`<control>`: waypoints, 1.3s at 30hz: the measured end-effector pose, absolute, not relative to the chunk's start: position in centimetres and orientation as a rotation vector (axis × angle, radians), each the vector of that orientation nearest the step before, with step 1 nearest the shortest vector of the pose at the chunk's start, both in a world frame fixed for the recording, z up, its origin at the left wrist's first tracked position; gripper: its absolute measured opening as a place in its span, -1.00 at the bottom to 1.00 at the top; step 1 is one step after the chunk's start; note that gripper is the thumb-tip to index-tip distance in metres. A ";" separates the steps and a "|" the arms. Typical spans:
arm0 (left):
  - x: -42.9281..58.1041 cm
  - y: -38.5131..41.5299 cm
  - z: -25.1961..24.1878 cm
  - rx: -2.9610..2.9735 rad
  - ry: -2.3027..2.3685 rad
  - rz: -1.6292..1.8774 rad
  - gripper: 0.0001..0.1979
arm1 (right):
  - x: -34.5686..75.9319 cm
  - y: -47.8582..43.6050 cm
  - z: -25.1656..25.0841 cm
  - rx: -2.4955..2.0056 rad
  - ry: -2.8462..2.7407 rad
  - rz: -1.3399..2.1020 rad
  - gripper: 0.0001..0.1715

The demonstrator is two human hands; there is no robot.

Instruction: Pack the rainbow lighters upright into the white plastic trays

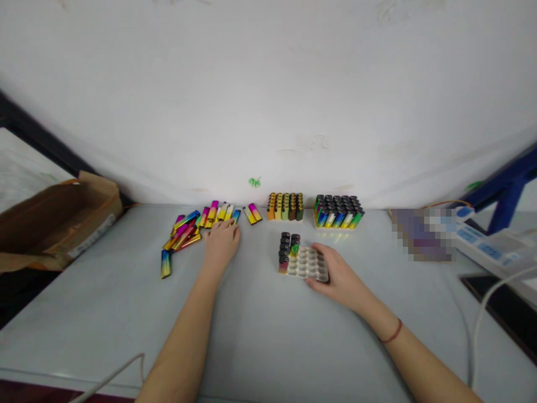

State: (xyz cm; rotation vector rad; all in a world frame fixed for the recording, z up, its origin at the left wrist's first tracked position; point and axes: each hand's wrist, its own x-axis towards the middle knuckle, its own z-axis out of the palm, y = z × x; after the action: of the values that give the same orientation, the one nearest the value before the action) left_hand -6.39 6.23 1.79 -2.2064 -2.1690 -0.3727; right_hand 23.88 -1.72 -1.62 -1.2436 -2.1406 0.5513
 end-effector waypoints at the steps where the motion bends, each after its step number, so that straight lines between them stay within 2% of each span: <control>1: -6.4 6.2 1.9 -2.210 -2.176 -0.379 -0.64 | 23.9 -1.7 -1.6 -1.248 -2.143 0.553 -0.23; 4: -6.8 6.0 1.9 -2.248 -2.182 -0.428 -0.69 | 23.9 -1.8 -1.4 -1.254 -2.140 0.558 -0.24; 9: -7.1 5.8 1.7 -2.270 -2.187 -0.327 -0.53 | 24.2 -1.7 -1.2 -1.245 -2.152 0.569 -0.19; 15: -6.2 5.6 2.1 -2.331 -2.242 -0.112 -0.64 | 24.8 -1.4 -1.5 -1.270 -2.129 0.590 -0.12; 19: -5.8 5.4 2.4 -2.377 -2.336 -0.251 -0.65 | 24.8 -1.1 -1.5 -1.274 -2.124 0.580 -0.14; 23: -5.2 5.2 2.3 -2.481 -2.506 -0.804 -0.70 | 24.7 -0.5 -1.4 -1.258 -2.144 0.560 -0.19; 27: -3.3 4.8 2.0 -2.552 -2.530 -1.723 -0.77 | 24.6 -0.2 -1.3 -1.263 -2.143 0.541 -0.21; 31: -1.0 4.5 2.1 -2.217 -2.788 -2.510 -0.70 | 24.6 -0.5 -1.3 -1.257 -2.142 0.528 -0.22; 34: -0.1 4.4 2.2 -1.943 -2.943 -2.824 -0.61 | 24.5 -0.6 -1.3 -1.261 -2.156 0.513 -0.23; 39: 0.5 3.8 2.0 -1.733 -2.884 -3.105 -0.57 | 24.6 -0.6 -1.3 -1.262 -2.172 0.497 -0.23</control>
State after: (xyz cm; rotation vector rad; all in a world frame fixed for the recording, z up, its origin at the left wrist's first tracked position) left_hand 0.47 3.84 1.98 -1.7331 -2.8844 -3.1050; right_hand 24.55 -0.64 -1.34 -1.2623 -2.1715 0.4970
